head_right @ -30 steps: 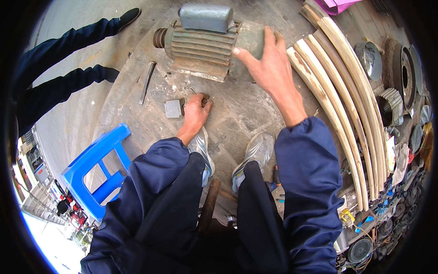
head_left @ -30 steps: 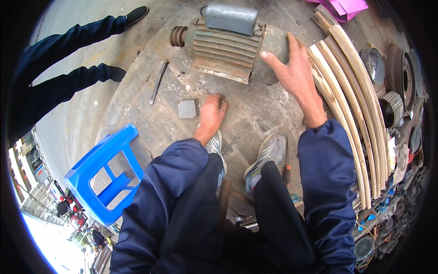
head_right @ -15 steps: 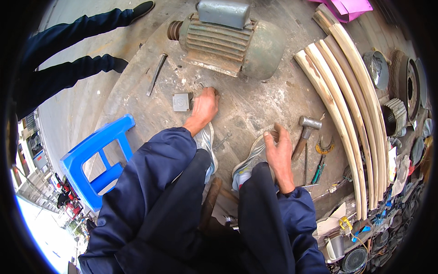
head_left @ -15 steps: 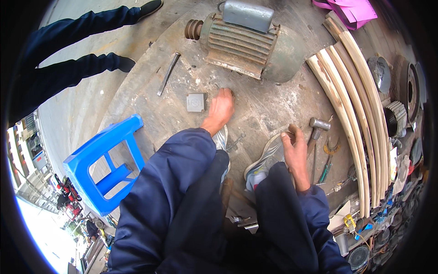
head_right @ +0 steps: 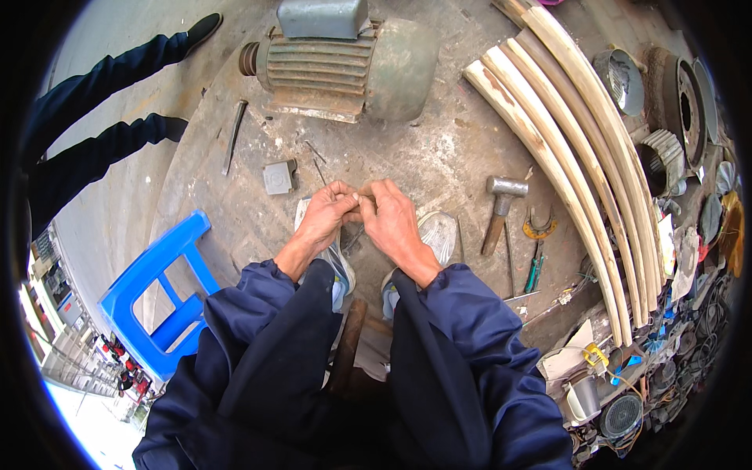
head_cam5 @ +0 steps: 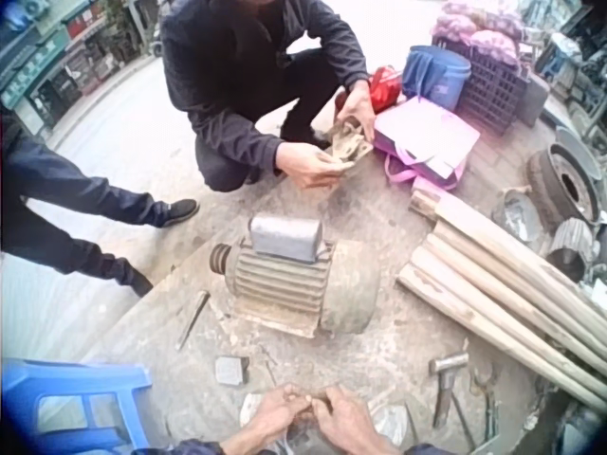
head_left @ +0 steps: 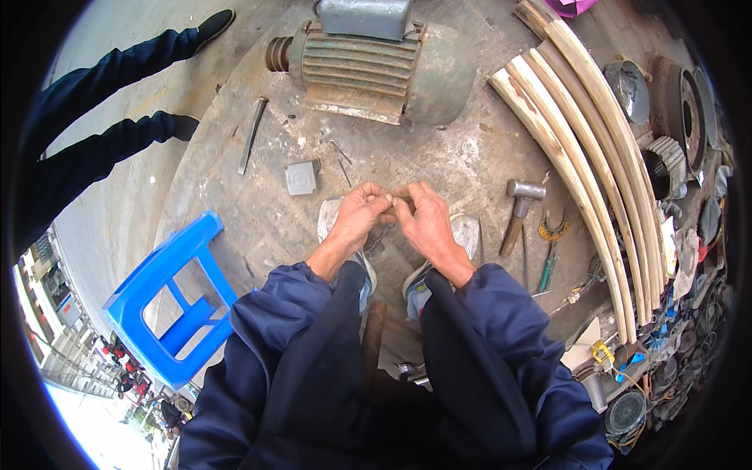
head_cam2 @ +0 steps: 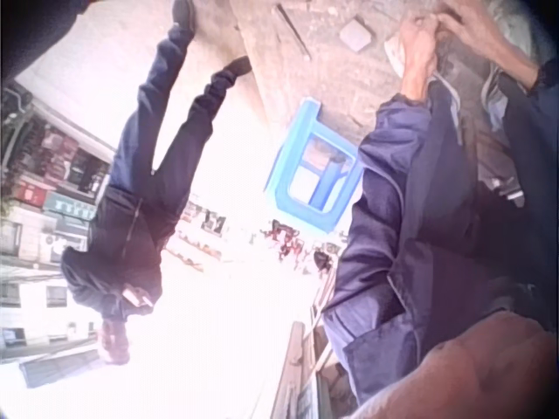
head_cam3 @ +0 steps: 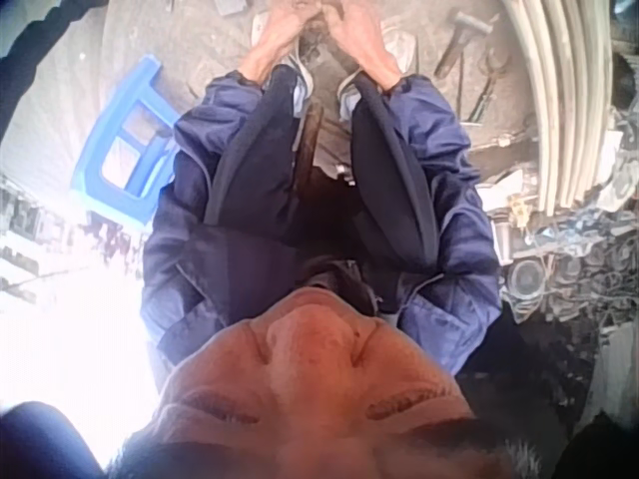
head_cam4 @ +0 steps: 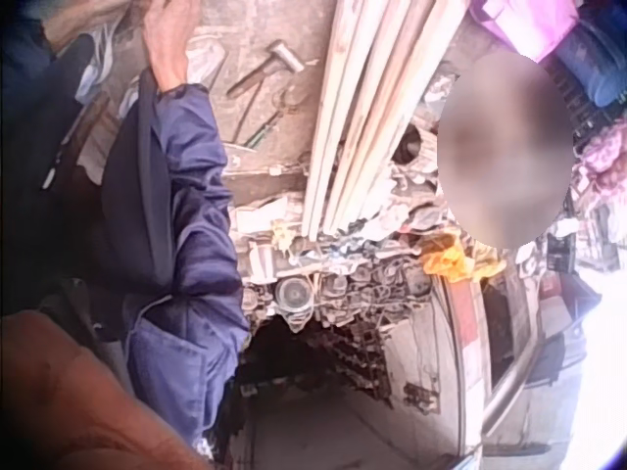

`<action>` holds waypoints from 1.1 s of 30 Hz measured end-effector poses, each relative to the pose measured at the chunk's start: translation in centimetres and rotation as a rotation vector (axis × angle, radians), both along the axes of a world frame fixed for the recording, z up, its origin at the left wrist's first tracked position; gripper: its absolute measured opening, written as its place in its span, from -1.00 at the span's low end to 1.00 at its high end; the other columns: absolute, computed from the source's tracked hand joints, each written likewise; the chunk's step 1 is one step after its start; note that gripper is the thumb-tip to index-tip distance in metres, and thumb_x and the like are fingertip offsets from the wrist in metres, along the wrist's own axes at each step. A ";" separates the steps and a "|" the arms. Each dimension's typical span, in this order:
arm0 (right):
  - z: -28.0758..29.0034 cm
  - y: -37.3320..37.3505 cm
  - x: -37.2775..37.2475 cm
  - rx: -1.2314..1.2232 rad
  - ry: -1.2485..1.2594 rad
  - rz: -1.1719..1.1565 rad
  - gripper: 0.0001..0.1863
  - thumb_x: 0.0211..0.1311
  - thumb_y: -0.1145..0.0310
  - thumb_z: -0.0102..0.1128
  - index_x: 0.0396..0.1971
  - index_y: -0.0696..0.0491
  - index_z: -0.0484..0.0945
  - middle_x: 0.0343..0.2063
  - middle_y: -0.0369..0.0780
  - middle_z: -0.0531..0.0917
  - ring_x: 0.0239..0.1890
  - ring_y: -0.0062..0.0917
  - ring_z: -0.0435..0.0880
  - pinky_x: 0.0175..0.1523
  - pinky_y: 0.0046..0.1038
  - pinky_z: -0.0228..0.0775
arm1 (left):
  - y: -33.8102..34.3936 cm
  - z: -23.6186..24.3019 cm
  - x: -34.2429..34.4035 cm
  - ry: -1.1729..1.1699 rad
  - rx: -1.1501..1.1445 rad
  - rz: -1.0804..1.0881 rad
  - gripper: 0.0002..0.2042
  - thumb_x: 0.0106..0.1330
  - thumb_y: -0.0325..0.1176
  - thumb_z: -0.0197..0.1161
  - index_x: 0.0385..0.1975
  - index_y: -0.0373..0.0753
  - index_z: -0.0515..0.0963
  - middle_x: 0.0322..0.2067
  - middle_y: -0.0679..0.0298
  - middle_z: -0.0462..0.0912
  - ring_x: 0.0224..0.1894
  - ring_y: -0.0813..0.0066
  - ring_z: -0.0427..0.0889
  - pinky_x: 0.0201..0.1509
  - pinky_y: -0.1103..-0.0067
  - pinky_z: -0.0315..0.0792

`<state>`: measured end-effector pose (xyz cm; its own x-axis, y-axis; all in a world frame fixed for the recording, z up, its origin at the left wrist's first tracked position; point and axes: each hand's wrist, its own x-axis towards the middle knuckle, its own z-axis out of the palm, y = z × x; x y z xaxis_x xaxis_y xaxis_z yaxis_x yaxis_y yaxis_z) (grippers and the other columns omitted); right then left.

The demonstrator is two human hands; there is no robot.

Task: The person disassembles a small electric motor on the floor, removes the end cap, and uses a hammer and screwdriver to adjust internal components. They reassemble the motor housing and tighten screws.

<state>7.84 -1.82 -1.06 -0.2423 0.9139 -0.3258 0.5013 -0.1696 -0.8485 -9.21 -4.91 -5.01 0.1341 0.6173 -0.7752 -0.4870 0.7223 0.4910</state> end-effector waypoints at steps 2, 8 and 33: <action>-0.1 -0.4 0.1 0.016 -0.012 0.006 -0.85 0.40 0.51 0.34 -0.09 0.18 0.74 -0.22 -0.06 0.70 -0.27 -0.22 0.77 -0.14 -0.26 0.62 | -0.1 0.1 -0.2 -0.050 -0.057 -0.001 -0.92 0.56 -0.49 0.31 -0.11 -0.30 0.54 -0.18 0.12 0.78 -0.14 0.38 0.82 -0.08 0.50 0.75; -0.2 -1.1 0.7 0.096 0.014 0.014 -0.89 0.36 0.53 0.36 -0.16 0.11 0.73 -0.25 -0.04 0.65 -0.24 -0.06 0.76 -0.14 -0.16 0.62 | -0.3 0.1 -0.8 -0.222 -0.127 0.041 -0.93 0.55 -0.47 0.34 -0.14 -0.26 0.58 -0.14 0.14 0.78 -0.10 0.35 0.82 -0.05 0.46 0.72; -0.2 -1.3 0.1 -0.053 0.033 -0.094 -0.85 0.47 0.45 0.35 -0.10 0.20 0.72 -0.25 -0.13 0.72 -0.29 -0.42 0.76 -0.14 -0.36 0.61 | -0.4 -0.4 -1.5 -0.352 -0.157 0.064 -0.94 0.59 -0.44 0.31 -0.15 -0.28 0.67 -0.15 0.17 0.83 -0.12 0.41 0.83 -0.07 0.51 0.72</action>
